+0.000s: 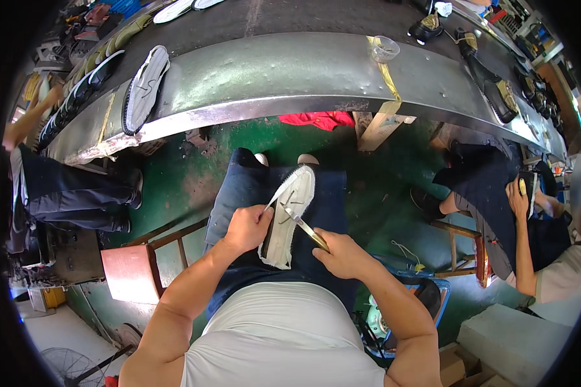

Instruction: Trimming excess material from shoe soles and placing finished uppers/soles on an assembly line conveyor belt.

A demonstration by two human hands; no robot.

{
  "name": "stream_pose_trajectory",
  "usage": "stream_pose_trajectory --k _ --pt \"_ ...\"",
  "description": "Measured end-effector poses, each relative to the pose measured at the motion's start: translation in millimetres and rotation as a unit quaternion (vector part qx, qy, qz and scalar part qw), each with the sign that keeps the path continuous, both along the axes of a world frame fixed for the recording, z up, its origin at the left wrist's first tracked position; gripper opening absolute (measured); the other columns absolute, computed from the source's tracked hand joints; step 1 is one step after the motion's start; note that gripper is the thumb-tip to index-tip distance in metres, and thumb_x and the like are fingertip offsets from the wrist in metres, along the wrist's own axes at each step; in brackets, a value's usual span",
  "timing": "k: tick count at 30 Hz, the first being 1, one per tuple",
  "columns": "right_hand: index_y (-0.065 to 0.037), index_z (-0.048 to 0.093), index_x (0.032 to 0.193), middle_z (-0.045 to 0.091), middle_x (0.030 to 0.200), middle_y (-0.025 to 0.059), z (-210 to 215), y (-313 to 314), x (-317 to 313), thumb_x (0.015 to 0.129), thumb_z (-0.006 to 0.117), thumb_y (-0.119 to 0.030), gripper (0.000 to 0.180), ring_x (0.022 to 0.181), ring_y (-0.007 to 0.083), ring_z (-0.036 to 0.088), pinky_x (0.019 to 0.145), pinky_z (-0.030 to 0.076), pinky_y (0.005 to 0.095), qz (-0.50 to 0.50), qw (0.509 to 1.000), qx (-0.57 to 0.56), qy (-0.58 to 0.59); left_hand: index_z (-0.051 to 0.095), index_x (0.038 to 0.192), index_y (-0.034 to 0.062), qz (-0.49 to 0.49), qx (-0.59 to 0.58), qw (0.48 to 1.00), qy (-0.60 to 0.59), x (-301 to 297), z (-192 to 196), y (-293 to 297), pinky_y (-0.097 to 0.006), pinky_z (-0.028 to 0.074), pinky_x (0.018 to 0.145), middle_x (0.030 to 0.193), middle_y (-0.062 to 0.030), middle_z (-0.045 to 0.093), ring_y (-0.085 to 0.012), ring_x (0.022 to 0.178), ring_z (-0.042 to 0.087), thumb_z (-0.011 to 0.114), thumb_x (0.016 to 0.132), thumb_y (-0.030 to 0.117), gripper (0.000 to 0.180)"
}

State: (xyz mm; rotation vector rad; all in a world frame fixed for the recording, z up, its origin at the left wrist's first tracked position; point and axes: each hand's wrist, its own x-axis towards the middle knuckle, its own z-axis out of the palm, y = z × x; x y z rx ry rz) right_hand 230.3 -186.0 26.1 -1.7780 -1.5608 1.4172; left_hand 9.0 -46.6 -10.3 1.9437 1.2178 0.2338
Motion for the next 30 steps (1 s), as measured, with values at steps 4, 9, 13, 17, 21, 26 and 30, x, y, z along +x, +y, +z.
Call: stream_pose_trajectory --k 4,9,13,17,21,26,30 --pt "0.0 0.057 0.118 0.065 0.084 0.0153 24.9 32.8 8.1 0.094 0.063 -0.02 0.033 0.075 0.0253 0.065 0.071 0.052 0.0372 0.056 0.996 0.005 -0.063 0.067 0.081 0.0046 -0.042 0.166 0.984 -0.04 8.0 -6.8 -11.8 -0.048 0.051 0.061 0.073 -0.0199 0.064 -0.039 0.067 0.064 0.058 0.096 0.02 0.024" --pt "0.002 0.061 0.103 0.068 0.086 0.0152 49.2 79.9 26.0 0.097 0.059 -0.024 0.027 0.081 0.0308 0.068 0.074 0.052 0.041 0.179 0.963 -0.163 -0.12 0.067 0.091 0.0021 -0.033 0.038 0.999 0.003 9.1 -4.9 -10.5 -0.044 0.055 0.075 0.081 -0.0171 0.068 -0.0352 0.08 0.069 0.05 0.103 0.032 0.036" --pt "0.001 0.061 0.101 0.067 0.088 0.023 31.0 73.9 4.4 0.096 0.059 -0.027 0.028 0.087 0.0419 0.065 0.076 0.051 0.0473 0.162 0.971 -0.076 -0.161 0.032 0.154 0.0061 0.135 -0.426 0.818 -0.362 2.1 -85.5 -4.7 -0.035 0.031 0.116 0.15 -0.011 0.044 -0.0205 0.139 0.039 0.039 0.106 0.047 0.063" --pt "0.0 0.063 0.104 0.066 0.085 0.0207 -19.7 30.7 -21.1 0.093 0.065 -0.023 0.026 0.079 0.0368 0.066 0.073 0.051 0.0437 -0.037 0.998 -0.021 -0.049 0.027 0.157 0.009 0.069 -0.472 0.771 -0.422 8.6 -55.1 8.3 -0.036 0.031 0.115 0.151 -0.0084 0.043 -0.019 0.138 0.039 0.048 0.103 0.048 0.07" --pt "0.0 0.061 0.111 0.066 0.088 0.0226 -43.6 18.3 -43.3 0.094 0.064 -0.023 0.03 0.08 0.0382 0.066 0.075 0.051 0.0459 -0.165 0.986 0.012 0.027 0.029 0.157 0.0116 0.077 -0.394 0.851 -0.339 17.4 -61.4 18.5 -0.031 0.036 0.111 0.145 -0.0073 0.05 -0.017 0.132 0.045 0.057 0.102 0.036 0.067" --pt "0.004 0.059 0.105 0.065 0.086 0.0177 -20.4 40.9 -4.8 0.096 0.061 -0.022 0.027 0.082 0.029 0.068 0.073 0.053 0.0405 0.003 0.996 0.031 -0.078 0.03 0.157 0.0121 0.138 -0.361 0.861 -0.332 19.6 -64.2 7.5 -0.029 0.036 0.11 0.144 -0.0092 0.052 -0.0167 0.129 0.048 0.057 0.102 0.023 0.063" --pt "-0.001 0.059 0.112 0.064 0.086 0.0056 -25.6 59.4 2.3 0.099 0.059 -0.021 0.024 0.072 0.0106 0.061 0.054 0.047 0.027 -0.107 0.949 -0.231 0.184 0.028 0.157 0.0105 0.13 -0.264 0.916 -0.273 22.7 -64.7 5.4 -0.03 0.037 0.11 0.147 -0.0136 0.05 -0.0185 0.129 0.049 0.053 0.103 0.02 0.06"
